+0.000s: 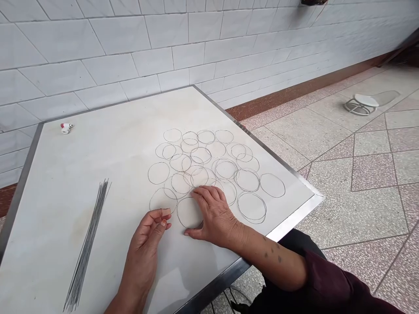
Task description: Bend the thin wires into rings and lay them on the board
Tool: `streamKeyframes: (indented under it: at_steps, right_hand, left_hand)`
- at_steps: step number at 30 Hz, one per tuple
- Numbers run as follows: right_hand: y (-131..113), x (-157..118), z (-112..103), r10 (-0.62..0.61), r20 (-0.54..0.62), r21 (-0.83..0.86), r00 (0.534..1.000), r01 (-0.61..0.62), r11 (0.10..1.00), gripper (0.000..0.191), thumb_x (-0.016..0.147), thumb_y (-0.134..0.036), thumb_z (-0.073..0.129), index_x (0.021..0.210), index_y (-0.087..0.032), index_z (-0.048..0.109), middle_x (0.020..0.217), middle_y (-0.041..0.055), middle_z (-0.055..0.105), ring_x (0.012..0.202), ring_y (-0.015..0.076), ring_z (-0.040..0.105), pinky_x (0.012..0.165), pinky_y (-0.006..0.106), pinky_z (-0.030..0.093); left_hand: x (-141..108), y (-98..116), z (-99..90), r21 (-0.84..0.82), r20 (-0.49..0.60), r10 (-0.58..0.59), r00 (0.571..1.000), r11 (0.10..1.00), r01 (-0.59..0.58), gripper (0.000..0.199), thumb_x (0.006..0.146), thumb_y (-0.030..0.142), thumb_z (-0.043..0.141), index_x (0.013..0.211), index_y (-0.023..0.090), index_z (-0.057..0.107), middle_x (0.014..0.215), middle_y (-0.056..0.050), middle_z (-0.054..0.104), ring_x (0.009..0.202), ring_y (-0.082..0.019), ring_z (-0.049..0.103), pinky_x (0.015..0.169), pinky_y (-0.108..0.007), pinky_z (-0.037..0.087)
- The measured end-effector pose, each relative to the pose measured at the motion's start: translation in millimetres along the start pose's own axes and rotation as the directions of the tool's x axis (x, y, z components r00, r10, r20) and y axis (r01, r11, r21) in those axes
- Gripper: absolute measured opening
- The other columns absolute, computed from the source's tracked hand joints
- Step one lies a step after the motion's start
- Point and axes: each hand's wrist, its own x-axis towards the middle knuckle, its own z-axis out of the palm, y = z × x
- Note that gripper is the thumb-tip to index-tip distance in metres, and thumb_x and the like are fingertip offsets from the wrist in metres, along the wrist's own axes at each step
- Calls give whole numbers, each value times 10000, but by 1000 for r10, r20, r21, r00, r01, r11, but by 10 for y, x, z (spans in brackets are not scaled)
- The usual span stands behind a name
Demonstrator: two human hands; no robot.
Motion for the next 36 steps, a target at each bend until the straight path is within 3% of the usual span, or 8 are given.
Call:
streamKeyframes:
  at_steps: [11, 15, 17, 19, 23, 27, 30, 36]
  right_hand:
    - [18, 19, 8, -28, -71, -18, 997, 27, 999, 882, 577, -519, 854, 1285, -117, 516, 1260, 179, 574, 1196, 372, 471, 1060, 585, 342]
    - [-159, -49, -61, -183, -145, 54, 972, 193, 980, 722, 750, -514, 756, 1292, -127, 478, 1262, 182, 567, 1189, 333, 486, 1011, 534, 404]
    - [-341, -174, -33, -411, -55, 189, 910, 414, 890, 476, 894, -431, 632, 1253, -151, 491, 1174, 113, 623, 1107, 228, 544, 966, 392, 460]
    - [-525, -345, 60, -630, 49, 302, 775, 590, 749, 251, 972, -385, 527, 1114, -180, 559, 1064, 40, 668, 960, 154, 579, 874, 281, 482]
    - [-690, -631, 264, -741, 152, 285, 654, 689, 667, 216, 997, -291, 456, 866, -207, 606, 886, -12, 685, 768, 144, 544, 741, 287, 467]
    - [-593, -690, 262, -646, 158, 344, 747, 571, 745, 171, 987, -250, 463, 965, -179, 617, 956, 40, 688, 833, 155, 568, 823, 277, 485]
    - [-537, -674, 225, -554, 137, 392, 821, 468, 792, 190, 1000, -227, 438, 995, -167, 618, 942, 65, 673, 877, 149, 587, 841, 256, 498]
    - [-573, -688, 254, -522, 137, 399, 842, 436, 807, 180, 990, -234, 465, 983, -163, 629, 926, 72, 651, 860, 160, 571, 843, 272, 505]
  left_hand:
    - [23, -43, -18, 46, 7, 5, 1000, 999, -5, 280, 850, 460, 647, 1028, 249, 694, 1180, -50, 649, 1119, -236, 554, 957, -370, 450]
    - [48, -53, -33, 17, -37, 77, 996, 997, -76, 266, 861, 435, 639, 1036, 240, 688, 1159, -51, 661, 1083, -221, 575, 928, -355, 463]
    - [68, -14, -40, 41, -84, 154, 984, 988, -151, 255, 870, 421, 630, 1042, 239, 681, 1137, -46, 669, 1050, -209, 590, 928, -351, 461]
    - [74, 53, -53, 123, -129, 252, 959, 964, -236, 244, 874, 412, 624, 1037, 238, 679, 1094, -39, 682, 1011, -202, 604, 929, -352, 462]
    - [-58, 124, -151, 345, -173, 396, 902, 882, -321, 251, 883, 422, 593, 1029, 240, 687, 1047, -39, 698, 942, -209, 632, 896, -361, 488]
    - [-414, -62, -364, 507, -221, 438, 871, 815, -281, 247, 883, 428, 581, 1020, 259, 699, 1063, -27, 705, 949, -217, 648, 873, -347, 493]
    - [-693, -257, -527, 612, -258, 394, 882, 773, -166, 267, 856, 450, 592, 1013, 270, 710, 1083, -25, 710, 932, -231, 657, 673, -300, 513]
    - [-916, -489, -820, 760, -262, 511, 818, 632, -151, 282, 904, 403, 521, 1067, 276, 713, 1081, -28, 699, 791, -198, 638, 539, -287, 489]
